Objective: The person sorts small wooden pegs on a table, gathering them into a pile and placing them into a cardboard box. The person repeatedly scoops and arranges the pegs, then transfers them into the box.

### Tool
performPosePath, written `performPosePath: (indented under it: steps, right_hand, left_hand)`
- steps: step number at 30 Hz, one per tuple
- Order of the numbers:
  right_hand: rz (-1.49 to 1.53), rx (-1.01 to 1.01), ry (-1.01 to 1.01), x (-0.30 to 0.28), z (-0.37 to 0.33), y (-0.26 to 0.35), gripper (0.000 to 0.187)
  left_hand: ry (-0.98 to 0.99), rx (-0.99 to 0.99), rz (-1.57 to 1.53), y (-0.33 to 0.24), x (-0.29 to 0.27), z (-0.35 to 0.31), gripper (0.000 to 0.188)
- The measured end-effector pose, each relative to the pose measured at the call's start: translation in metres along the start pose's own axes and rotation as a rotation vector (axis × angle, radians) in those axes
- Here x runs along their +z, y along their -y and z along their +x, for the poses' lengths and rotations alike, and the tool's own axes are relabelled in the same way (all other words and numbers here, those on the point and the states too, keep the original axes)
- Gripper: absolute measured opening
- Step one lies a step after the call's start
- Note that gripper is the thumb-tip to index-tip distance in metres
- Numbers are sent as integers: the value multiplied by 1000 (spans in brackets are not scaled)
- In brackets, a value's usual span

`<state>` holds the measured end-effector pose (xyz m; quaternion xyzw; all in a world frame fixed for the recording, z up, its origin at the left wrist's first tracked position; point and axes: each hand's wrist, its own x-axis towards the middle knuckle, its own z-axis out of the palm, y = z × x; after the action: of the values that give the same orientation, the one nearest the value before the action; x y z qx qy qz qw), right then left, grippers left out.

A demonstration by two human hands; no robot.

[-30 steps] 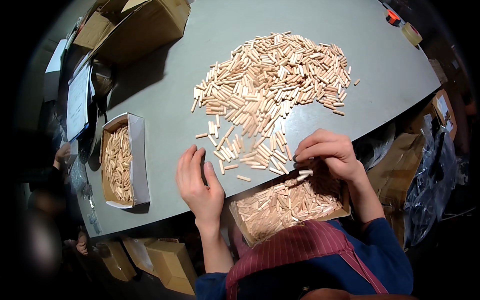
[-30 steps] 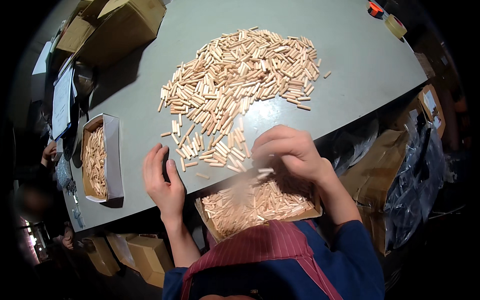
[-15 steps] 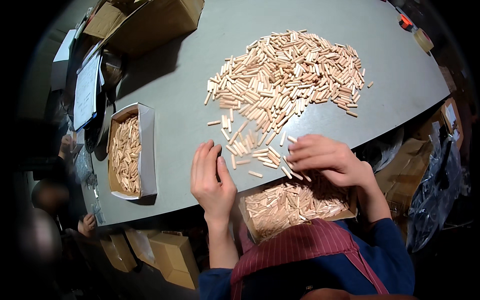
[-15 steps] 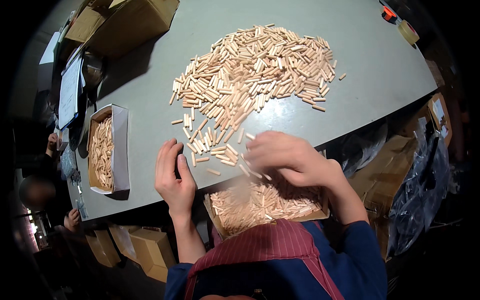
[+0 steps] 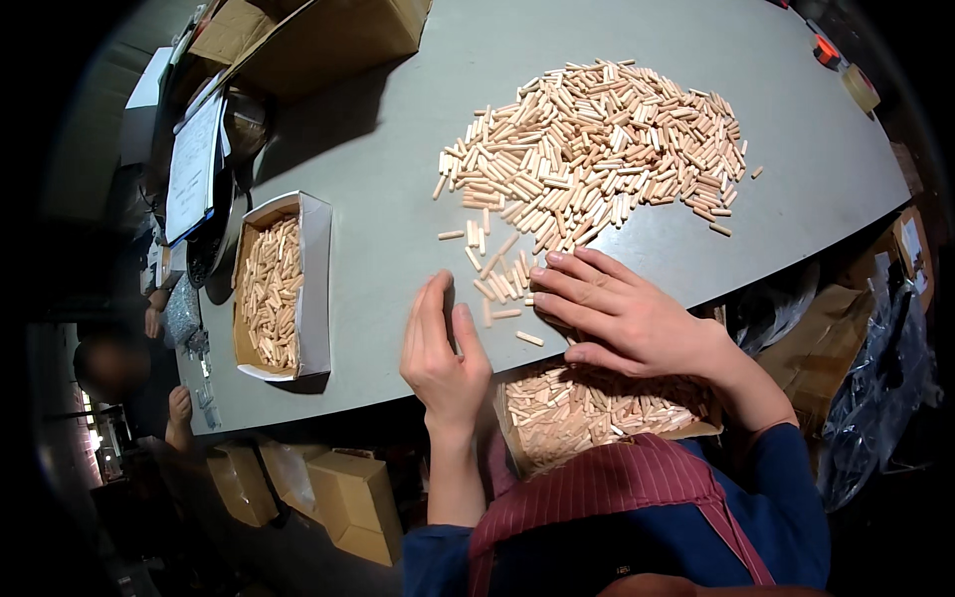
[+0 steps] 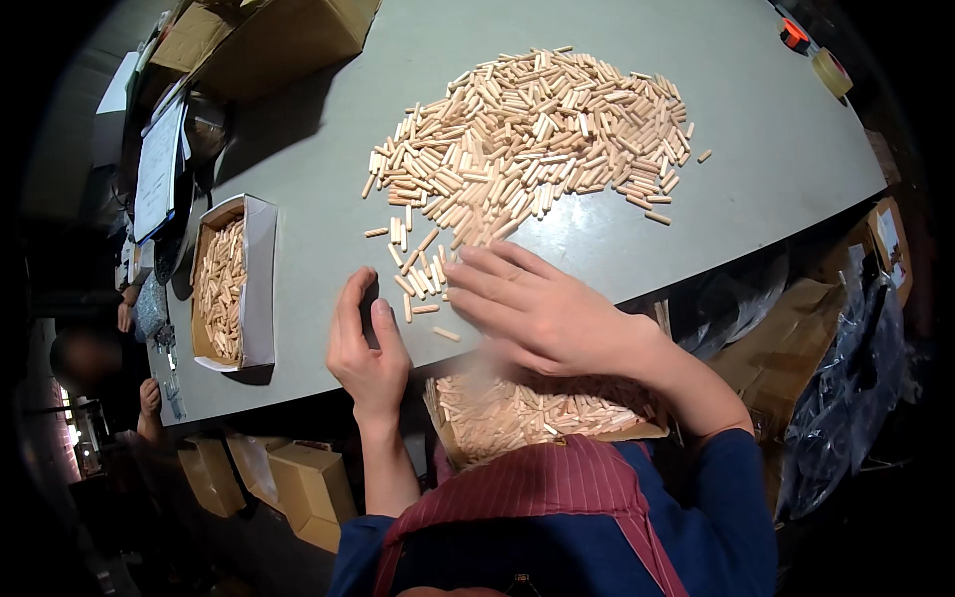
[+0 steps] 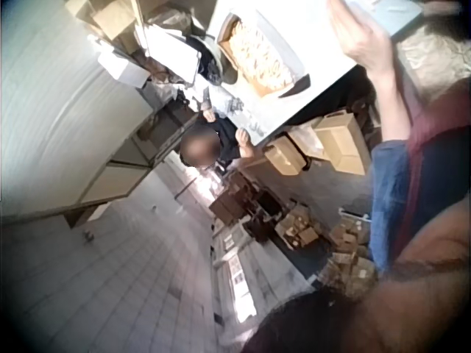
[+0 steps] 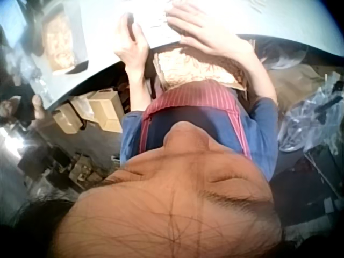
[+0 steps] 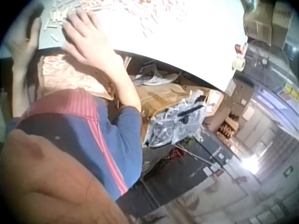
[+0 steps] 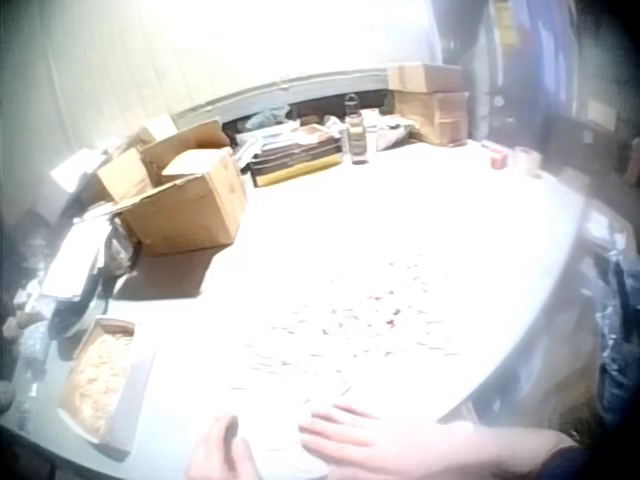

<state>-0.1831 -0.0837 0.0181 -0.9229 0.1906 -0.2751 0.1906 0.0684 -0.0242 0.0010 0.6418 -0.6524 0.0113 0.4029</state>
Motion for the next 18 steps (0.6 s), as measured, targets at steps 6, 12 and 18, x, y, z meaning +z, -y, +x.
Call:
performPosePath:
  steps: [6,12,18]
  right_hand:
    - [49,-18,-2,-3,-14,-1,39]
    - [643,143,-257,-23,-42,-2,13]
    - [492,560,-448,-28,-50,-9,16]
  left_hand:
    - [-1,99,48,3,0,1,27]
    - [26,152,79,1,-1,2,31]
    - [161,223,101,-2,-1,7,40]
